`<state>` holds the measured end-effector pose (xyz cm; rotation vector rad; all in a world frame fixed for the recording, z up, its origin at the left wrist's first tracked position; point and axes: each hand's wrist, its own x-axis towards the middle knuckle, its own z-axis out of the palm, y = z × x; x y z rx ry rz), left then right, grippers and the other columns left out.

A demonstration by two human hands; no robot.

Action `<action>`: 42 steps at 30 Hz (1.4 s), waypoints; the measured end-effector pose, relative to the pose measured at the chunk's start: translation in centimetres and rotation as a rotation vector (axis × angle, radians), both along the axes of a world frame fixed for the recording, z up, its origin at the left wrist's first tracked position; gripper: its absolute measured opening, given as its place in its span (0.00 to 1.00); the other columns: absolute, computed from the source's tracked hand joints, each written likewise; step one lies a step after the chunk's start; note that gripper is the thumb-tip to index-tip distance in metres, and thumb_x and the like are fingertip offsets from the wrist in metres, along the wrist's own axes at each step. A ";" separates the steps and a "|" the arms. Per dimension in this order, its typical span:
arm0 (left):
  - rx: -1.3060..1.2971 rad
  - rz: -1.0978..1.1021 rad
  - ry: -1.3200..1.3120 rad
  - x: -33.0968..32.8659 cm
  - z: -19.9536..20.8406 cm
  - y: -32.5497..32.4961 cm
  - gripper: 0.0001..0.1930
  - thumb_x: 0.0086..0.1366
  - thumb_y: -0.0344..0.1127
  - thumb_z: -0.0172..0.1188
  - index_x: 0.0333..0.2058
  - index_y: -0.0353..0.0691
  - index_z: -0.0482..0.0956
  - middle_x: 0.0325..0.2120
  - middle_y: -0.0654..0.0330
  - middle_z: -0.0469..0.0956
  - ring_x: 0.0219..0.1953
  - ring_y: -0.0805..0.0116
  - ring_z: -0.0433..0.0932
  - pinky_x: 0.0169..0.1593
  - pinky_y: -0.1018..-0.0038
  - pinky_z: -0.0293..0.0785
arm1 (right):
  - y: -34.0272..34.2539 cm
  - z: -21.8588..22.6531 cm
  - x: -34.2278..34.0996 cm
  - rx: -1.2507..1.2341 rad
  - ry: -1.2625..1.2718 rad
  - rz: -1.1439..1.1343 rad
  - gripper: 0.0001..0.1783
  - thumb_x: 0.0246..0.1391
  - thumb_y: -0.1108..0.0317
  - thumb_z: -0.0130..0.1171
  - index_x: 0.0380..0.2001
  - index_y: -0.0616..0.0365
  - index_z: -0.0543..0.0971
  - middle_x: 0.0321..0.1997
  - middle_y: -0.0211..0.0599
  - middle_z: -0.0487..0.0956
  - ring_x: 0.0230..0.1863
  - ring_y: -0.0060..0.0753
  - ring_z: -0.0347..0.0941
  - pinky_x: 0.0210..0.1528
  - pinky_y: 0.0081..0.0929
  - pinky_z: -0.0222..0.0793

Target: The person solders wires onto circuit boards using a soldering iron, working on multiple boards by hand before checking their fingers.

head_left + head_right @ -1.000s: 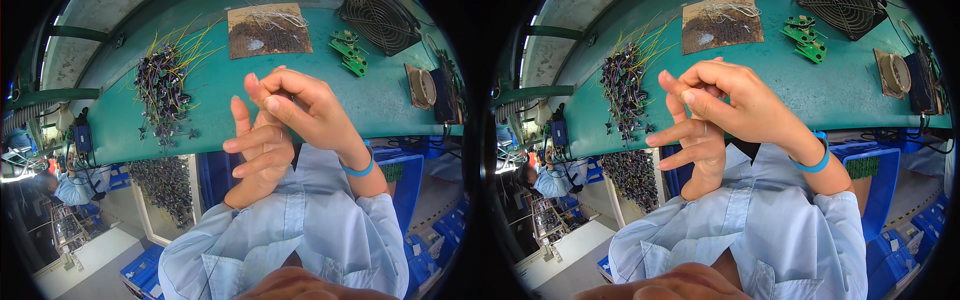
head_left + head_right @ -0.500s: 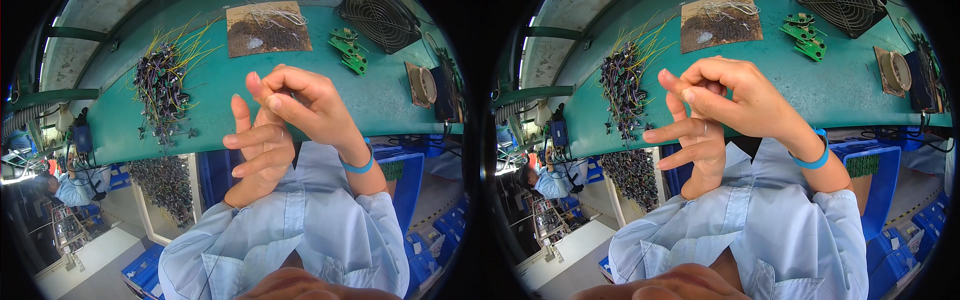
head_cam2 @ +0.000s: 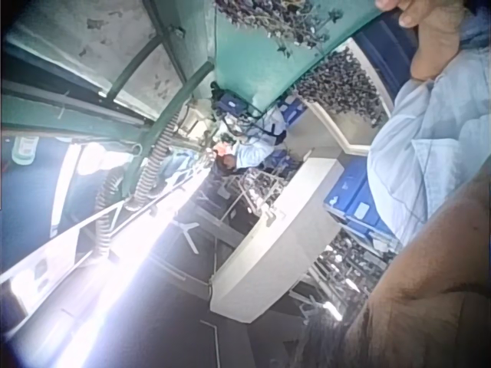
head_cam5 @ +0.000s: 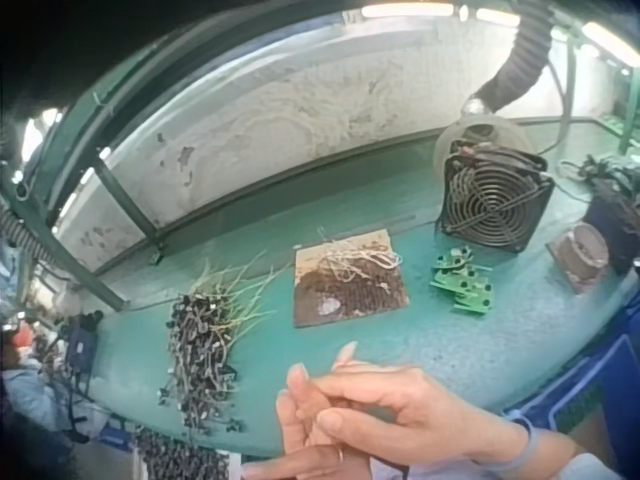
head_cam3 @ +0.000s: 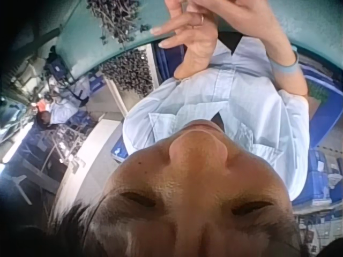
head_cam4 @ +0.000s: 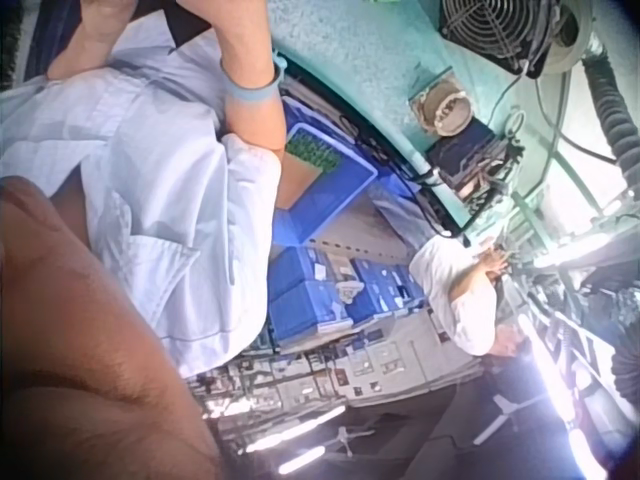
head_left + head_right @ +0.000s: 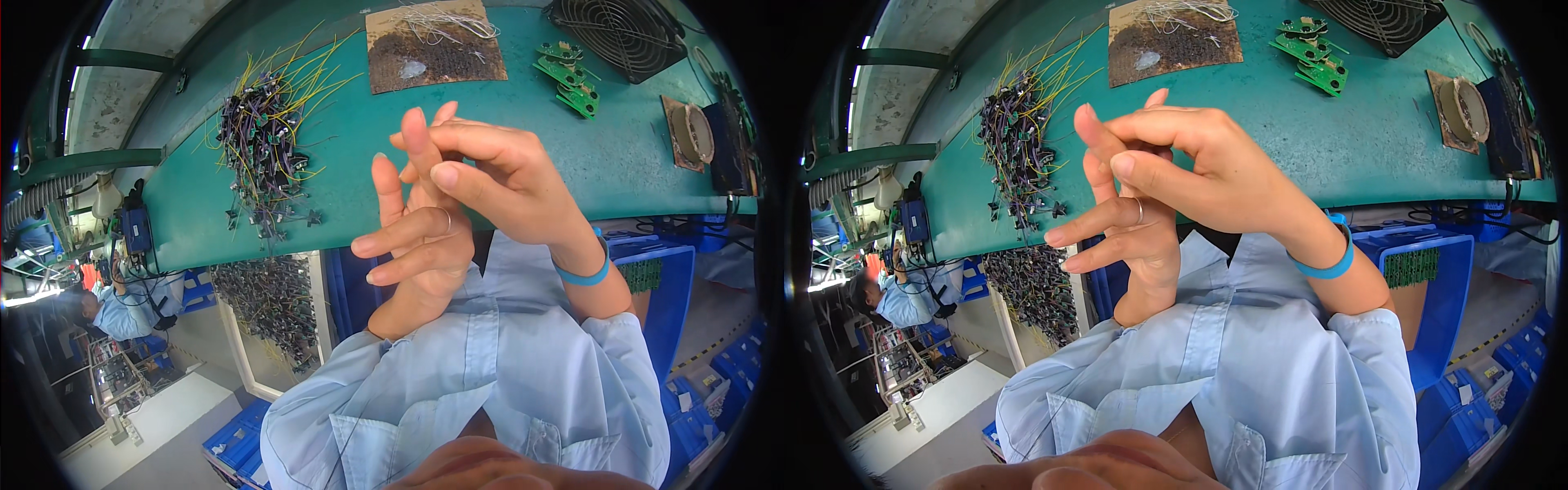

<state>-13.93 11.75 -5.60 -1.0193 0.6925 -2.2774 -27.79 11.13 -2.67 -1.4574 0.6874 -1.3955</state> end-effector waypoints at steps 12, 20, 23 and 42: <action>-0.036 0.018 -0.011 -0.2 -0.5 0.0 0.35 0.81 0.48 0.41 0.78 0.60 0.34 0.75 0.73 0.59 0.31 0.62 0.86 0.26 0.68 0.88 | 0.0 0.3 -0.5 0.060 0.046 0.056 0.09 0.65 0.77 0.55 0.42 0.67 0.84 0.38 0.40 0.85 0.36 0.27 0.76 0.41 0.20 0.71; -0.033 0.029 -0.039 -0.2 0.0 0.0 0.34 0.81 0.48 0.41 0.78 0.59 0.36 0.73 0.72 0.64 0.30 0.61 0.86 0.27 0.68 0.88 | 0.2 1.0 0.5 0.168 -0.127 -0.194 0.06 0.62 0.77 0.58 0.38 0.65 0.84 0.32 0.33 0.82 0.30 0.23 0.70 0.36 0.19 0.68; -0.015 0.036 -0.048 -0.1 0.0 0.0 0.35 0.81 0.48 0.41 0.78 0.59 0.36 0.73 0.71 0.64 0.30 0.61 0.86 0.27 0.68 0.88 | 0.7 1.7 0.3 0.117 -0.070 -0.309 0.05 0.60 0.78 0.60 0.36 0.65 0.84 0.31 0.32 0.82 0.29 0.23 0.69 0.35 0.19 0.68; 0.047 0.336 -0.630 -1.3 0.8 1.5 0.36 0.80 0.58 0.38 0.78 0.62 0.34 0.74 0.65 0.63 0.22 0.66 0.79 0.18 0.74 0.79 | 2.5 2.5 -1.0 -0.286 0.560 -0.581 0.06 0.45 0.83 0.65 0.27 0.61 0.81 0.24 0.29 0.77 0.24 0.25 0.65 0.27 0.21 0.62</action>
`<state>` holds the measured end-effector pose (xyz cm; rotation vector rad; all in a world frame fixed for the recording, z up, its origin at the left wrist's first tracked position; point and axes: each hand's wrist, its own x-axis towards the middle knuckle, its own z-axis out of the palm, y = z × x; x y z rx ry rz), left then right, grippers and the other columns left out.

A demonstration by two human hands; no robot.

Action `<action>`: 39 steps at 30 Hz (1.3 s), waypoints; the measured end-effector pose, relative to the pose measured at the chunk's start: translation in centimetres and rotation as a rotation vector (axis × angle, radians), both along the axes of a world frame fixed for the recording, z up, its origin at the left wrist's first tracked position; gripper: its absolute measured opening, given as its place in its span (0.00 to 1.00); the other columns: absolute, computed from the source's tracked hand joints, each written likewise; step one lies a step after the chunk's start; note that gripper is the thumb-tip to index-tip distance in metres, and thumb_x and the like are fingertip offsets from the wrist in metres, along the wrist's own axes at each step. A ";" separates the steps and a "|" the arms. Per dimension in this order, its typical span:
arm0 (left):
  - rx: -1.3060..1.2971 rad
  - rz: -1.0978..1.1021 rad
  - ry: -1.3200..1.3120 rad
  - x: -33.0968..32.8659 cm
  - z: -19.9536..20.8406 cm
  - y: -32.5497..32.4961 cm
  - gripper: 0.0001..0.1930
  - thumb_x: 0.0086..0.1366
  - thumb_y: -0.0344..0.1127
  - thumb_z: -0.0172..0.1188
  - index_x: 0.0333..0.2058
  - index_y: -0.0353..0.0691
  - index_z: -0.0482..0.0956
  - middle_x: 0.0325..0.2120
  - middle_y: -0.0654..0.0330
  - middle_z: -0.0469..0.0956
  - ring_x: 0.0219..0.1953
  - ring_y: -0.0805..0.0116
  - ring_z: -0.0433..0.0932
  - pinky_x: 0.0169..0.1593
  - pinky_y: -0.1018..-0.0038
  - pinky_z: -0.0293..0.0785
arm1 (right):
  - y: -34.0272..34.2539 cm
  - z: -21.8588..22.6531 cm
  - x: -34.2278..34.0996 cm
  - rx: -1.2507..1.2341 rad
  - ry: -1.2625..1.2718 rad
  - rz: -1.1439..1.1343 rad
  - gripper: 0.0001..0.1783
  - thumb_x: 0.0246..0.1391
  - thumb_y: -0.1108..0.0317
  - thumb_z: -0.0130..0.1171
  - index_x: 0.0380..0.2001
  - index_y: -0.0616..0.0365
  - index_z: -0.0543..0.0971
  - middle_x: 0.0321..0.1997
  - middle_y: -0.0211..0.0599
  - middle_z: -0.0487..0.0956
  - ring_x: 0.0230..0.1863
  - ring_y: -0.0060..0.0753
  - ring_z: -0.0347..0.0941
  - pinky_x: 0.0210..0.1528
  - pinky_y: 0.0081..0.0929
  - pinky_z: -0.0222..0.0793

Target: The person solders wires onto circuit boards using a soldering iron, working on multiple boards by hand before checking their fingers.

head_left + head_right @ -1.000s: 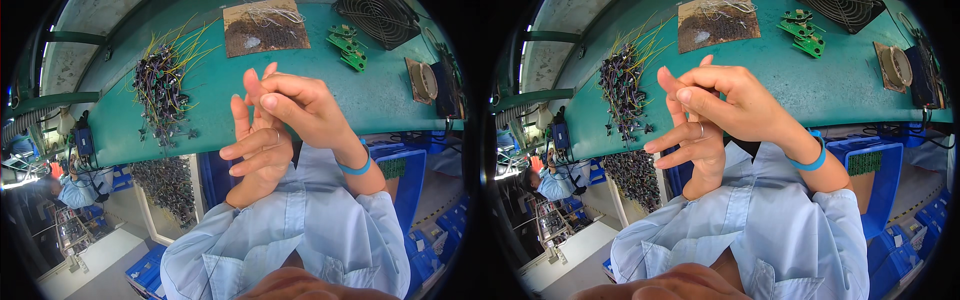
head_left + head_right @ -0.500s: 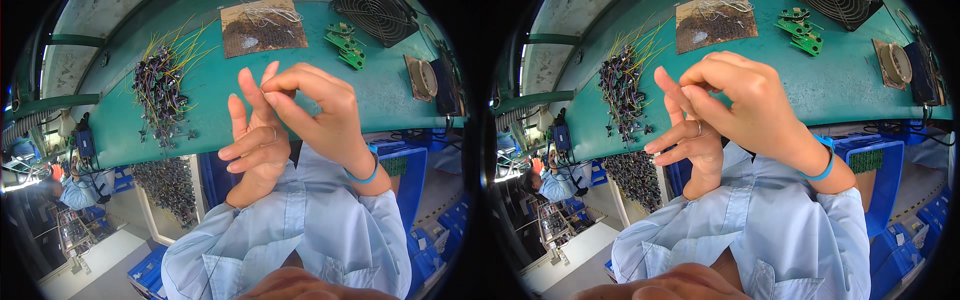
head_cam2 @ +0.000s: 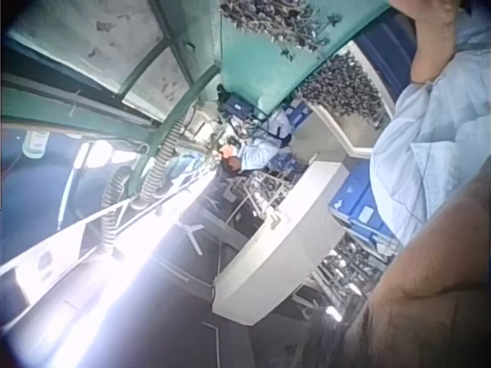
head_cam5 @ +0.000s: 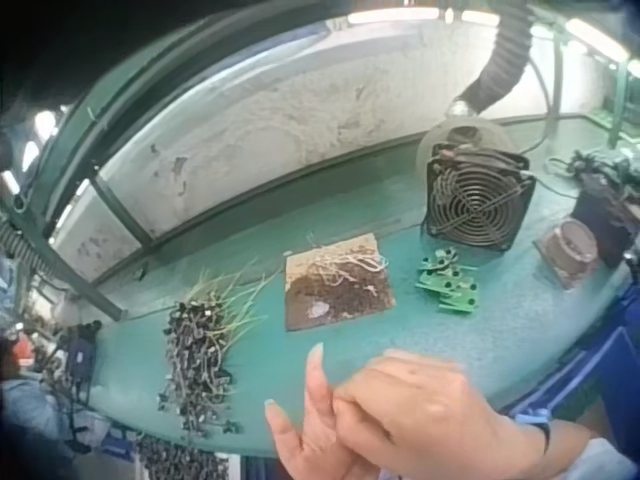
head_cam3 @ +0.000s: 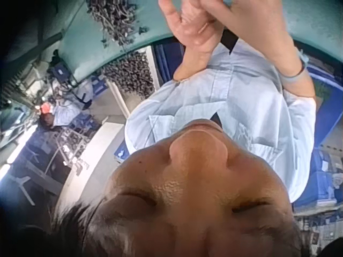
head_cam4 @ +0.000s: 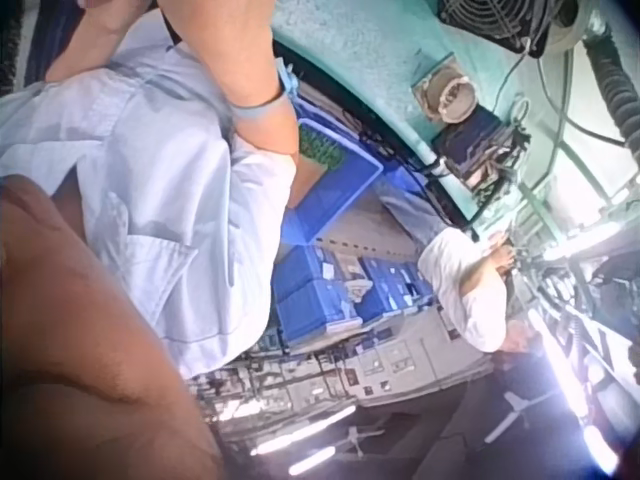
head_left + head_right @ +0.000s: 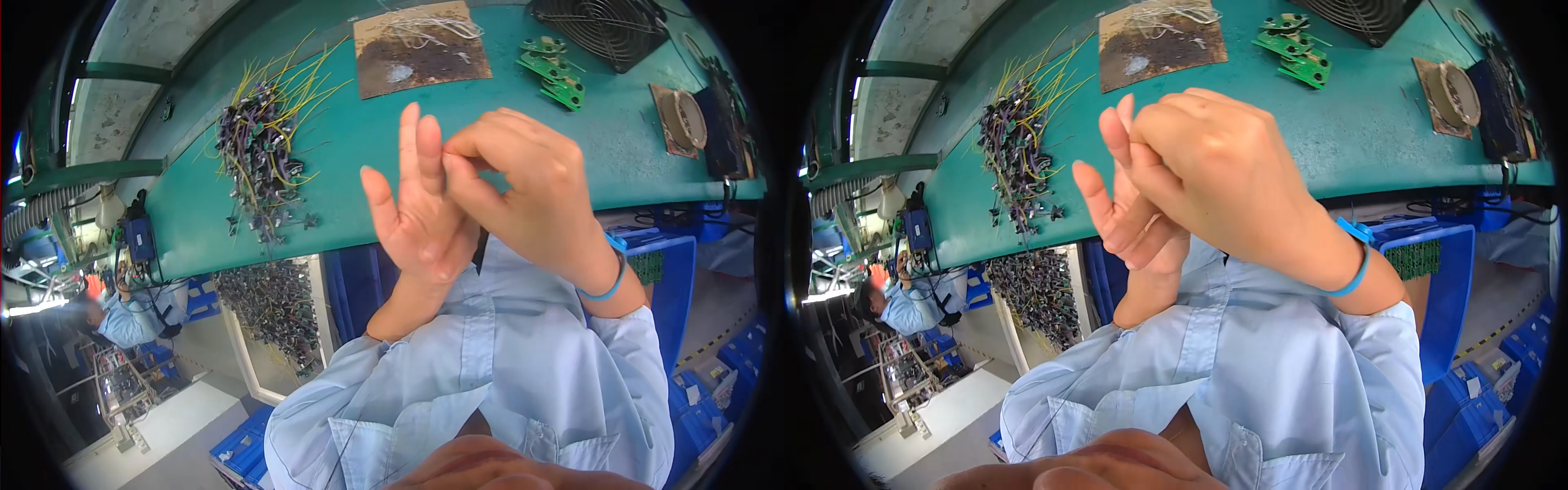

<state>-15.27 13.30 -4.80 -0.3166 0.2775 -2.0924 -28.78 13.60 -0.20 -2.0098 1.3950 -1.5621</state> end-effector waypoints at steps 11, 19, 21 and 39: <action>-0.884 0.237 -0.792 2.3 -1.6 -3.9 0.33 0.77 0.51 0.49 0.74 0.48 0.52 0.37 0.55 0.85 0.19 0.71 0.75 0.30 0.74 0.80 | 5.6 -4.0 -10.3 0.206 -0.318 -0.257 0.04 0.52 0.77 0.58 0.25 0.58 0.78 0.24 0.28 0.76 0.24 0.23 0.65 0.29 0.21 0.61; -1.407 0.444 -2.005 -4.3 4.2 -9.7 0.13 0.68 0.40 0.65 0.46 0.38 0.82 0.21 0.64 0.77 0.24 0.68 0.77 0.41 0.64 0.79 | 17.9 -1.9 -30.4 -0.034 -0.879 -0.423 0.15 0.68 0.72 0.53 0.56 0.63 0.72 0.63 0.55 0.73 0.41 0.36 0.74 0.38 0.25 0.73; -1.638 0.801 -1.994 -7.9 3.2 -12.4 0.15 0.67 0.41 0.65 0.45 0.37 0.82 0.26 0.58 0.79 0.29 0.60 0.80 0.41 0.62 0.80 | 18.4 -1.9 -33.4 -0.056 -0.956 -0.408 0.19 0.69 0.71 0.53 0.59 0.63 0.68 0.65 0.57 0.71 0.43 0.37 0.75 0.39 0.26 0.74; -2.180 0.534 -1.662 -4.9 2.2 -14.9 0.30 0.57 0.29 0.63 0.61 0.45 0.76 0.59 0.56 0.76 0.58 0.54 0.74 0.62 0.59 0.71 | 15.8 -1.9 -49.2 0.091 -1.297 0.200 0.34 0.73 0.71 0.50 0.74 0.70 0.50 0.76 0.70 0.56 0.64 0.55 0.73 0.61 0.39 0.79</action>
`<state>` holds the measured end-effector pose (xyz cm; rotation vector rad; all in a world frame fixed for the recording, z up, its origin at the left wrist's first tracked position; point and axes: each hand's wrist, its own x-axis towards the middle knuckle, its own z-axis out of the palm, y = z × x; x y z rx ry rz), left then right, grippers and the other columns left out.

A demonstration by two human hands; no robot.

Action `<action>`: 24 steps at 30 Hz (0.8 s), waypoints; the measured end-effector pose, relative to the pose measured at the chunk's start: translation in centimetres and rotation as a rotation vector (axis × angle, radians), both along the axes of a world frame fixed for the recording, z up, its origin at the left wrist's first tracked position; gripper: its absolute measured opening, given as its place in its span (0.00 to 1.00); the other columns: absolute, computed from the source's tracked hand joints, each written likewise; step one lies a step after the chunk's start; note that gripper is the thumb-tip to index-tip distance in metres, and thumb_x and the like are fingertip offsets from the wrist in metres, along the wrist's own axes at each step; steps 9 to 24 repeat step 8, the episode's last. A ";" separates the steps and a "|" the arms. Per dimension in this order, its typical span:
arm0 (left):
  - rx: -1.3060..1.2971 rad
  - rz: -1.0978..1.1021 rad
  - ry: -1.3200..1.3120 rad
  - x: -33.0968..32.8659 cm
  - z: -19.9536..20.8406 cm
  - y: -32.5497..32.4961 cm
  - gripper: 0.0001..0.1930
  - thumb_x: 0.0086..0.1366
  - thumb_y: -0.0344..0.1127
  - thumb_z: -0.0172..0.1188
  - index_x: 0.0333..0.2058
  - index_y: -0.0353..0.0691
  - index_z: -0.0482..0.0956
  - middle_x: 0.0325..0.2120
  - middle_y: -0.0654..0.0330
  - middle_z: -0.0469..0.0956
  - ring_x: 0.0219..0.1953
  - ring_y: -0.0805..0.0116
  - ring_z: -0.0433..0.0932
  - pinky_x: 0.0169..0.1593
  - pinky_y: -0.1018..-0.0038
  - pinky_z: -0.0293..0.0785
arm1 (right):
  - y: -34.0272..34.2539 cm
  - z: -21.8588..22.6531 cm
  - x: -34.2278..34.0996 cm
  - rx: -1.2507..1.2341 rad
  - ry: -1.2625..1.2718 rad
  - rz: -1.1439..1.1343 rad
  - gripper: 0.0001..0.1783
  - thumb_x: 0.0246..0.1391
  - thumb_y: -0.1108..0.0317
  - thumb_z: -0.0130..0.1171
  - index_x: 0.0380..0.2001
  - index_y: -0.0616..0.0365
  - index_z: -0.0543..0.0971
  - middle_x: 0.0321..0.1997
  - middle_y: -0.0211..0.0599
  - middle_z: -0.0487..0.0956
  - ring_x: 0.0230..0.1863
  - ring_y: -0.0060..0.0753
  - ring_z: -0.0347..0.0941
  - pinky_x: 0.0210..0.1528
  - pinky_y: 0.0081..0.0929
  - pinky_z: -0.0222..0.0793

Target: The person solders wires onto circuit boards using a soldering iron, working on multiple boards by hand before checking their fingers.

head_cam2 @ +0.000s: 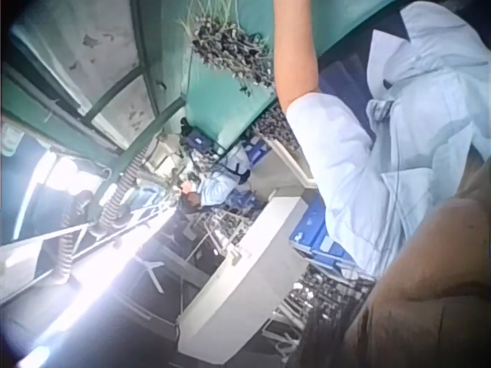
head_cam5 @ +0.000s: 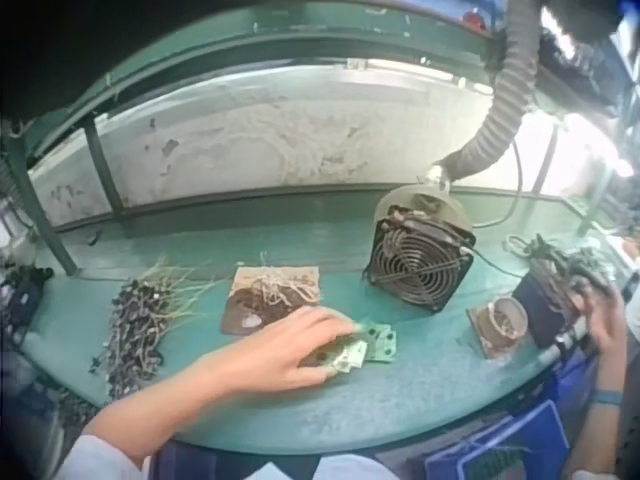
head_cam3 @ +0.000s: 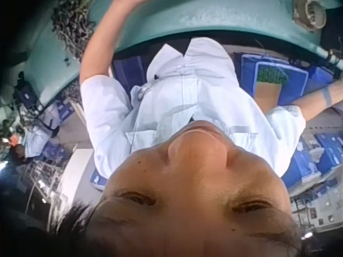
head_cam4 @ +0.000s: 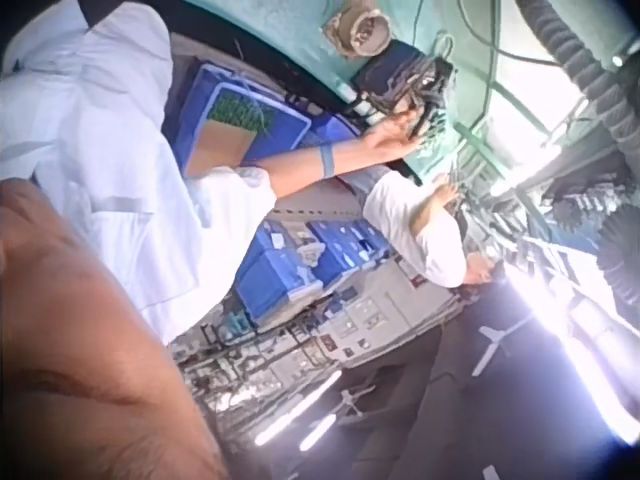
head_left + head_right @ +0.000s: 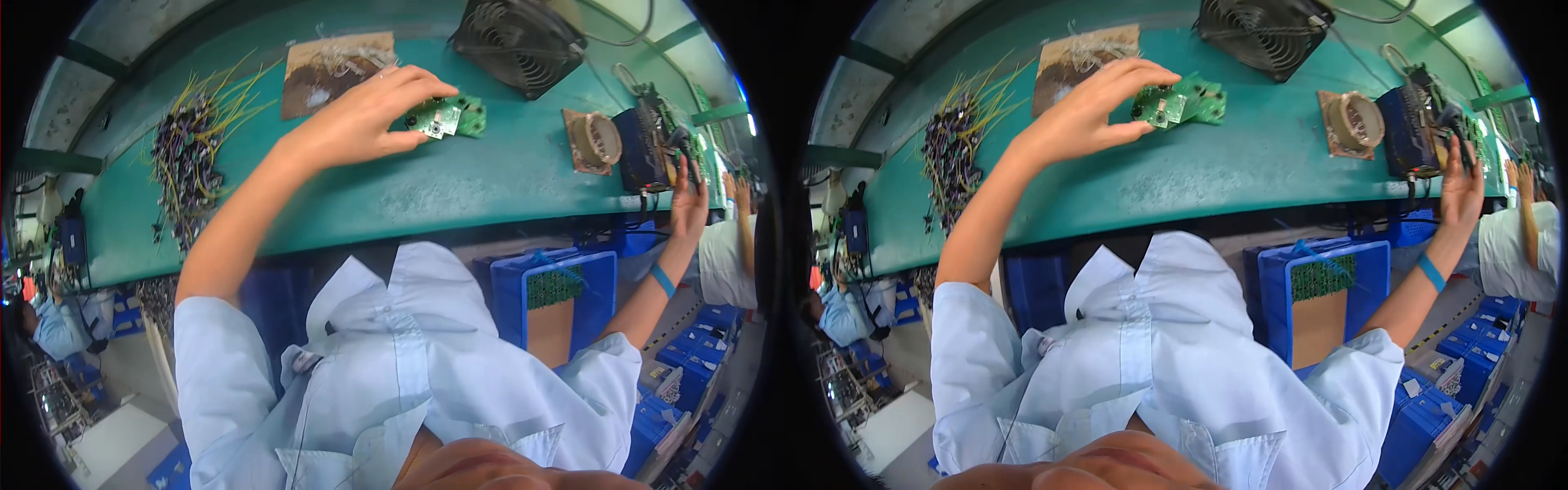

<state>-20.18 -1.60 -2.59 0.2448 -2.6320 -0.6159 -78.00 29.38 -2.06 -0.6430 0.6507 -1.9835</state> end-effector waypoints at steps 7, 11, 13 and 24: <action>-0.045 -0.096 -0.154 7.5 -1.9 2.3 0.30 0.59 0.28 0.62 0.63 0.46 0.75 0.62 0.58 0.74 0.59 0.54 0.74 0.65 0.59 0.69 | -1.6 1.9 -0.3 0.207 0.119 -0.274 0.29 0.72 0.70 0.51 0.70 0.74 0.59 0.69 0.67 0.66 0.67 0.53 0.71 0.76 0.49 0.66; -0.155 -0.097 -0.162 8.4 -2.5 2.3 0.31 0.59 0.28 0.62 0.63 0.46 0.75 0.63 0.58 0.74 0.60 0.54 0.74 0.67 0.59 0.68 | -1.8 2.2 -0.1 0.214 0.124 -0.269 0.29 0.72 0.70 0.51 0.70 0.74 0.59 0.69 0.67 0.66 0.67 0.53 0.71 0.76 0.49 0.66; -0.155 -0.097 -0.162 8.4 -2.5 2.3 0.31 0.59 0.28 0.62 0.63 0.46 0.75 0.63 0.58 0.74 0.60 0.54 0.74 0.67 0.59 0.68 | -1.8 2.2 -0.1 0.214 0.124 -0.269 0.29 0.72 0.70 0.51 0.70 0.74 0.59 0.69 0.67 0.66 0.67 0.53 0.71 0.76 0.49 0.66; -0.155 -0.097 -0.162 8.4 -2.5 2.3 0.31 0.59 0.28 0.62 0.63 0.46 0.75 0.63 0.58 0.74 0.60 0.54 0.74 0.67 0.59 0.68 | -1.8 2.2 -0.1 0.214 0.124 -0.269 0.29 0.72 0.70 0.51 0.70 0.74 0.59 0.69 0.67 0.66 0.67 0.53 0.71 0.76 0.49 0.66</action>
